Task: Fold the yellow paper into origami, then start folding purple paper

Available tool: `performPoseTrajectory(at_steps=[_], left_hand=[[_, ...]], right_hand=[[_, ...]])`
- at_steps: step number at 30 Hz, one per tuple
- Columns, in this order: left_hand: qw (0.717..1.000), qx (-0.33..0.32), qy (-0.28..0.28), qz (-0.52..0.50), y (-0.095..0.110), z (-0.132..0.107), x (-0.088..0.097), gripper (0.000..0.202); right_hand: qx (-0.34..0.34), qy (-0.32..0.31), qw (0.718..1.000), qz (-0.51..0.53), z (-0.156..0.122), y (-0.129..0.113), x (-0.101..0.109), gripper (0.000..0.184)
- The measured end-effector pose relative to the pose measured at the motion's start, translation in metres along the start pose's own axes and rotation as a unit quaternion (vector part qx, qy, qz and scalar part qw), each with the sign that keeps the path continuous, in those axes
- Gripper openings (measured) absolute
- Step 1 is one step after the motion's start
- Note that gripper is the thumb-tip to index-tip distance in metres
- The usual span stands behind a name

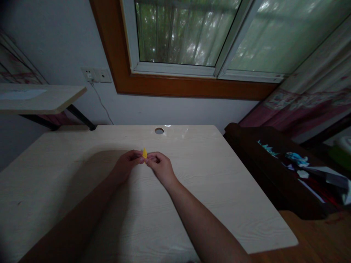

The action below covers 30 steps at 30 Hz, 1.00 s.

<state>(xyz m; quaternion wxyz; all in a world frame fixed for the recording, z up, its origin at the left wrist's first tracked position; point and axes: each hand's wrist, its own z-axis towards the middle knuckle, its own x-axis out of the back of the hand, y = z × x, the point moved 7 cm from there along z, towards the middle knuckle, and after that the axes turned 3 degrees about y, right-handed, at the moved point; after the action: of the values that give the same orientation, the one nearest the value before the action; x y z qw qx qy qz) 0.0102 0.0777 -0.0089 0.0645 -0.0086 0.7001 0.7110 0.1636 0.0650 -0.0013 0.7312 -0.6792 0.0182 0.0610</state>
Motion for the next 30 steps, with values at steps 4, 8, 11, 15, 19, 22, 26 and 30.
performPoseTrajectory(at_steps=[4,8,11,15,19,22,26,30], left_hand=[[1.000,-0.004,-0.002,0.009,0.002,-0.001,-0.002,0.022],[0.999,-0.013,0.002,0.037,0.008,-0.002,-0.003,0.019],[0.995,-0.049,0.020,0.082,0.016,-0.003,-0.002,0.017],[0.996,-0.054,0.018,0.067,0.020,-0.005,-0.003,0.015],[1.000,-0.014,-0.001,0.028,0.017,-0.009,-0.008,0.019],[0.999,-0.040,-0.002,0.021,0.020,-0.010,-0.007,0.019],[0.991,-0.105,0.009,0.081,0.026,-0.011,-0.001,0.015],[0.967,-0.170,0.012,0.189,0.035,-0.013,0.000,0.012]], right_hand=[[0.027,0.017,0.999,-0.027,-0.001,-0.003,0.003,0.024],[0.066,0.037,0.995,-0.065,-0.002,-0.009,0.006,0.021],[0.089,0.039,0.992,-0.083,-0.003,-0.013,0.006,0.018],[0.109,0.045,0.988,-0.102,-0.005,-0.017,0.008,0.017],[0.122,0.041,0.986,-0.109,-0.008,-0.021,0.007,0.016],[0.134,0.035,0.985,-0.103,-0.010,-0.023,0.005,0.015],[0.136,0.025,0.986,-0.093,-0.011,-0.028,0.002,0.017],[0.146,0.031,0.982,-0.112,-0.012,-0.036,0.002,0.016]])
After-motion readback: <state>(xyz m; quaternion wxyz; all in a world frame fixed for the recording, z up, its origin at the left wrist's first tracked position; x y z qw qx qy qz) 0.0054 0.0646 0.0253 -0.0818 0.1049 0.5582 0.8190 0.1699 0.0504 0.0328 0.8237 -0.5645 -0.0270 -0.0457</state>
